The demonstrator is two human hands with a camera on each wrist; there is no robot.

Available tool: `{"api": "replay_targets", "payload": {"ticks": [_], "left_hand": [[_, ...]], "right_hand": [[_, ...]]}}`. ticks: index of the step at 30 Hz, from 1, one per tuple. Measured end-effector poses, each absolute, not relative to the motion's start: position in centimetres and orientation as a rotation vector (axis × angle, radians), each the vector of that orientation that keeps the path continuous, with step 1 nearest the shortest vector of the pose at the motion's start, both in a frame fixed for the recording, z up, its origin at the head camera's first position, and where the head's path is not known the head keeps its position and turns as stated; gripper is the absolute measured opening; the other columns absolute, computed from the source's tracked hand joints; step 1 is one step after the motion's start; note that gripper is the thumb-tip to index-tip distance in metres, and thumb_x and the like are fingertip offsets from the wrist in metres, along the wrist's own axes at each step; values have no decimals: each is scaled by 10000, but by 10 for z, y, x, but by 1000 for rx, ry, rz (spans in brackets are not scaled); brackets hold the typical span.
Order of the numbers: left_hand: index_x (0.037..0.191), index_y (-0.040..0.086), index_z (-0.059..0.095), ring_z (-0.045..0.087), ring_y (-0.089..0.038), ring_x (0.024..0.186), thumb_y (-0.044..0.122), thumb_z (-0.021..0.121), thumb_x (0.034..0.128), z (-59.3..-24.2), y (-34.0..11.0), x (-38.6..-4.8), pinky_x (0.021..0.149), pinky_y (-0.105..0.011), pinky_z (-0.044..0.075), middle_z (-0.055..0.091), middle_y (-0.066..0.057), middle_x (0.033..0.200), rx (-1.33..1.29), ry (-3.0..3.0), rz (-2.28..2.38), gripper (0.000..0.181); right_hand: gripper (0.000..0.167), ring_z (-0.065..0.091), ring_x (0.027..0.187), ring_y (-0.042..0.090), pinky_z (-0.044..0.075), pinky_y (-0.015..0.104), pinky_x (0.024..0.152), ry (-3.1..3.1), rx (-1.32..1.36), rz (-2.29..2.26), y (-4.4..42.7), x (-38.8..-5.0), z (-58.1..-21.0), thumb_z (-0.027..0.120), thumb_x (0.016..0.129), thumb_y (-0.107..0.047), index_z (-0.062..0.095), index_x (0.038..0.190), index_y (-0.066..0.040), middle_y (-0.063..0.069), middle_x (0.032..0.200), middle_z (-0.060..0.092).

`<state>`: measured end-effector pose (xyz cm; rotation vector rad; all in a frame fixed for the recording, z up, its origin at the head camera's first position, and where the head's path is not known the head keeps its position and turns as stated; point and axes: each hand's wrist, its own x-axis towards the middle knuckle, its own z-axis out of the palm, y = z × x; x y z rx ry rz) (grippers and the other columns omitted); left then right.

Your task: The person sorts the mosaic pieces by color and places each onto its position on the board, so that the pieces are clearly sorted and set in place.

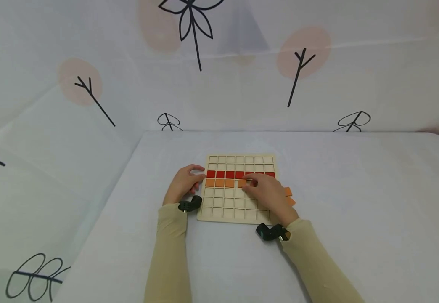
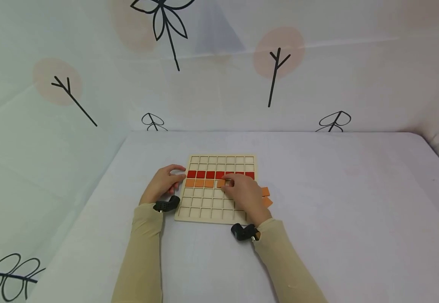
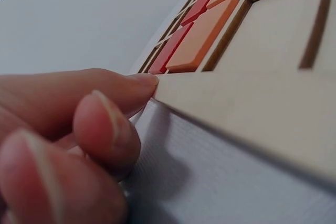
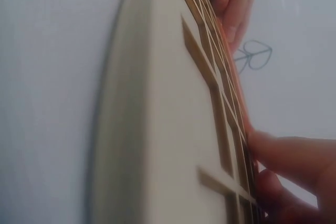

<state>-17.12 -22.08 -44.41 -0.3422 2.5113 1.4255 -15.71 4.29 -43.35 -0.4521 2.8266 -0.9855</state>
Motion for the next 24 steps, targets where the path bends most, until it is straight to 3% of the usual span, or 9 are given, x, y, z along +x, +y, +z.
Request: {"api": "replay_targets", "payload": {"ticks": [14, 24], "left_hand": [[1073, 229, 573, 455, -153, 437, 299, 615, 833, -443, -221, -171, 429, -257, 413, 524, -63, 595, -332, 2510, 1442, 253], [1066, 253, 569, 449, -154, 431, 313, 616, 832, -447, -221, -171, 429, -256, 402, 523, -60, 591, -346, 2514, 1424, 247]], "right_hand": [[363, 411, 514, 143, 206, 239, 392, 2830, -449, -917, 39, -156, -432, 644, 805, -300, 613, 1161, -236, -39, 641, 496], [400, 414, 515, 142, 230, 235, 386, 2854, -487, -855, 39, -154, -435, 662, 795, -323, 599, 1184, -250, -34, 629, 487]]}}
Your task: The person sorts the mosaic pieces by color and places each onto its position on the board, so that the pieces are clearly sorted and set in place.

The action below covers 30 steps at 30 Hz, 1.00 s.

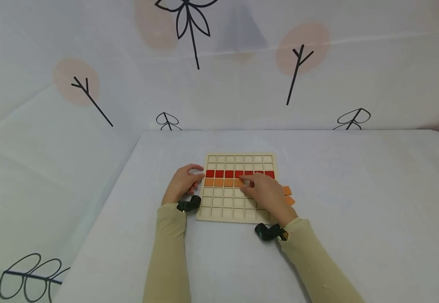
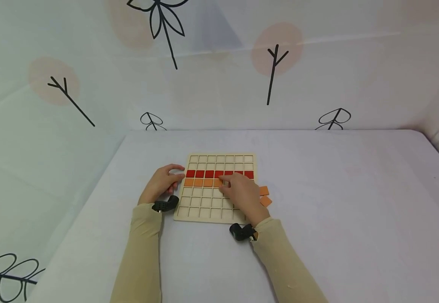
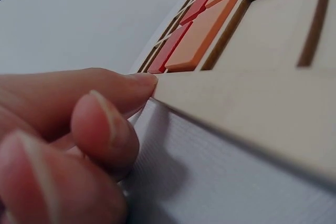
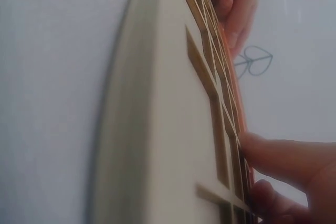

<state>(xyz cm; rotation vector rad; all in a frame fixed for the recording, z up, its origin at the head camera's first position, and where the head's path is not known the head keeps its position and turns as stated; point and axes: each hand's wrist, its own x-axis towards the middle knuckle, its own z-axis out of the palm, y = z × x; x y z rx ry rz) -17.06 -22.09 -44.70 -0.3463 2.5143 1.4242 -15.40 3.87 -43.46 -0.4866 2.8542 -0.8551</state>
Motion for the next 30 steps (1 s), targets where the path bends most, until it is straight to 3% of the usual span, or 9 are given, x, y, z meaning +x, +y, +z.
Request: {"api": "replay_targets", "payload": {"ticks": [12, 21, 30], "left_hand": [[1068, 240, 570, 456, -160, 443, 310, 613, 833, -446, -218, -169, 439, -258, 410, 525, -65, 601, -340, 2525, 1424, 249], [1085, 234, 564, 456, -151, 447, 328, 614, 831, -443, -217, -168, 440, -247, 410, 522, -55, 602, -347, 2519, 1426, 275], [1069, 249, 568, 459, -153, 446, 337, 623, 824, -447, -219, -169, 438, -252, 411, 527, -61, 603, -344, 2505, 1441, 266]], "right_hand": [[399, 431, 563, 136, 260, 246, 410, 2839, -518, -846, 42, -154, -437, 636, 811, -307, 581, 1199, -231, -35, 671, 480], [313, 504, 790, 143, 402, 306, 672, 2656, -594, -1105, 57, -158, -438, 585, 849, -292, 605, 1146, -195, -41, 854, 566], [335, 518, 798, 139, 406, 322, 711, 2506, -617, -1147, 70, -161, -432, 556, 870, -349, 573, 1177, -216, -48, 887, 582]]}}
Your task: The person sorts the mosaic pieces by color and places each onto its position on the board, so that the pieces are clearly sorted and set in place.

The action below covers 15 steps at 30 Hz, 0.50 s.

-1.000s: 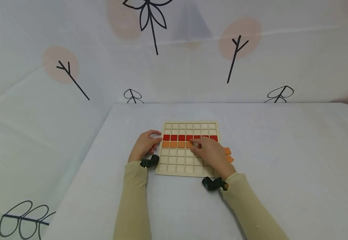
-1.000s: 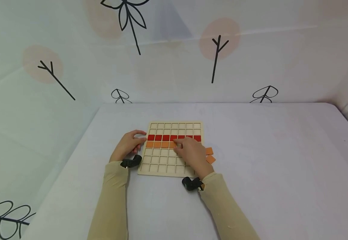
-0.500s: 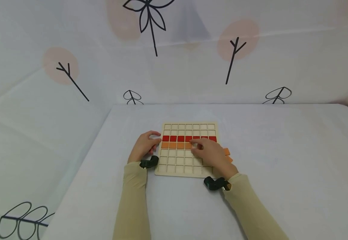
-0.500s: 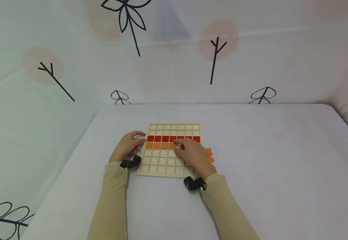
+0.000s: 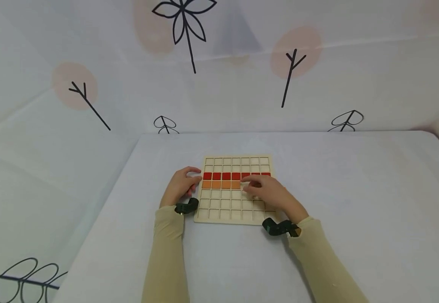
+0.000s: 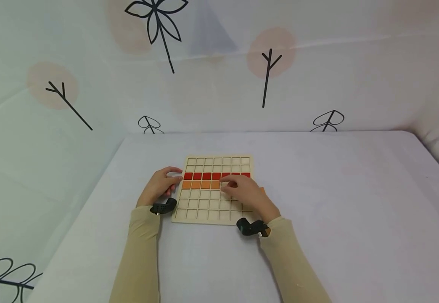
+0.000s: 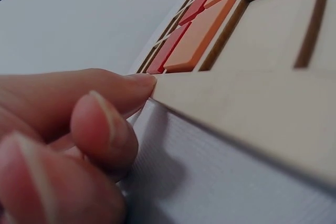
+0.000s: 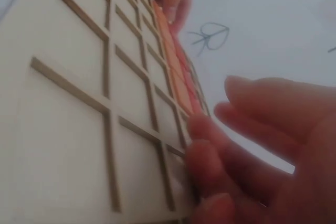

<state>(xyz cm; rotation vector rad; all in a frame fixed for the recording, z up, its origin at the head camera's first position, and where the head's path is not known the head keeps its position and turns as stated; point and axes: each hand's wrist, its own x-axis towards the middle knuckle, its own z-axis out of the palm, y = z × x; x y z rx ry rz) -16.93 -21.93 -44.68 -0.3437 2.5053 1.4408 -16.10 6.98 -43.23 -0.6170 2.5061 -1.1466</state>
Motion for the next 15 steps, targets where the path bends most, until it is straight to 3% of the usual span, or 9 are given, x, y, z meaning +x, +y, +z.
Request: {"api": "replay_targets", "payload": {"ticks": [7, 15], "left_hand": [[1081, 254, 562, 443, -148, 438, 330, 614, 832, -446, -220, -167, 437, -251, 400, 529, -63, 597, -334, 2512, 1430, 266], [1083, 260, 559, 443, -147, 439, 336, 607, 836, -445, -219, -167, 441, -259, 404, 532, -60, 600, -329, 2526, 1410, 263]], "right_hand": [[338, 539, 802, 141, 419, 319, 694, 2471, -618, -1135, 81, -161, -424, 549, 874, -342, 569, 1183, -205, -24, 924, 600], [343, 553, 705, 182, 411, 330, 668, 2460, -566, -1154, 101, -166, -420, 550, 875, -346, 573, 1159, -155, 36, 836, 603]]}}
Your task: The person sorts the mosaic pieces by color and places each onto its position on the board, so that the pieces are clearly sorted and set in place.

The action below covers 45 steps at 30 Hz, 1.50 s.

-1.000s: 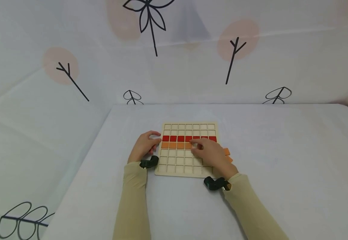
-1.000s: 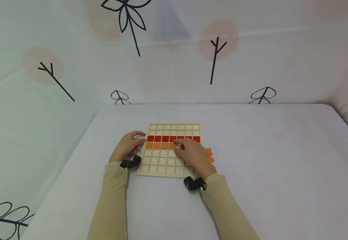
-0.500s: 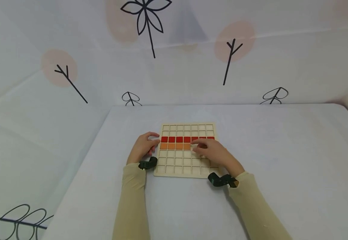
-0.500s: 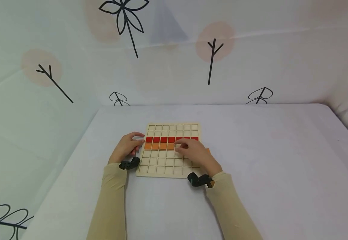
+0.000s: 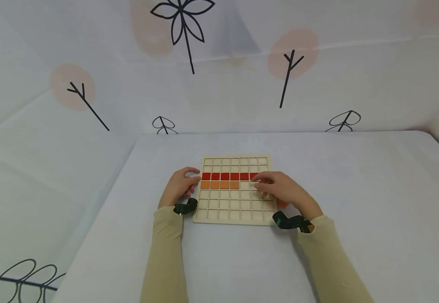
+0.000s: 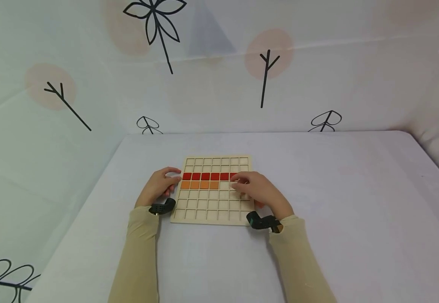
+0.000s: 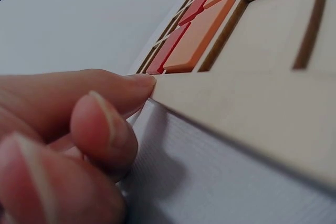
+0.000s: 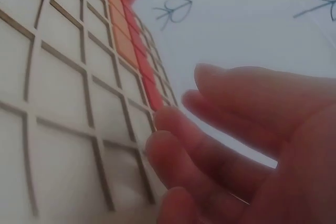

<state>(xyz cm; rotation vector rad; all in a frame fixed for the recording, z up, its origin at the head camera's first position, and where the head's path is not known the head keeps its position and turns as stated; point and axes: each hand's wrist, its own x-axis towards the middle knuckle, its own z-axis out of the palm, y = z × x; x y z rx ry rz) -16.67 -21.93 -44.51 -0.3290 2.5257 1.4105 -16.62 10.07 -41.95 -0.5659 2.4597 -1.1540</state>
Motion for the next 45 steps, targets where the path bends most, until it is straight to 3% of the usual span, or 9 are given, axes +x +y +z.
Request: {"api": "replay_targets", "payload": {"ticks": [9, 15, 22, 38, 45], "left_hand": [[1082, 260, 561, 436, -152, 431, 342, 610, 833, -446, -222, -166, 444, -265, 409, 535, -67, 599, -313, 2539, 1408, 266], [1080, 255, 563, 432, -155, 424, 335, 609, 834, -446, -222, -166, 439, -263, 406, 530, -66, 591, -309, 2545, 1409, 262], [1086, 256, 559, 432, -154, 426, 340, 607, 836, -447, -222, -167, 440, -264, 408, 530, -63, 593, -317, 2543, 1411, 269], [1070, 248, 566, 461, -160, 457, 334, 615, 831, -450, -219, -170, 445, -257, 416, 529, -57, 611, -345, 2523, 1421, 259], [1078, 244, 564, 457, -156, 459, 330, 615, 833, -448, -219, -168, 447, -259, 412, 529, -62, 614, -350, 2513, 1439, 265]], "right_hand": [[380, 503, 837, 209, 401, 331, 692, 2514, -451, -1109, 121, -173, -423, 548, 868, -372, 557, 1188, -168, 63, 971, 580], [359, 505, 828, 218, 404, 336, 700, 2519, -391, -1089, 134, -173, -425, 558, 863, -353, 585, 1156, -147, 65, 968, 590], [329, 476, 916, 223, 385, 384, 796, 2549, -372, -1034, 147, -171, -424, 584, 844, -325, 630, 1107, -131, 74, 1043, 578], [257, 452, 716, 182, 356, 304, 636, 2509, -475, -1001, 160, -171, -430, 627, 789, -140, 621, 1040, -85, 36, 759, 504], [220, 432, 705, 177, 329, 306, 621, 2553, -496, -947, 157, -171, -429, 628, 784, -143, 633, 998, -92, 29, 735, 477]]}}
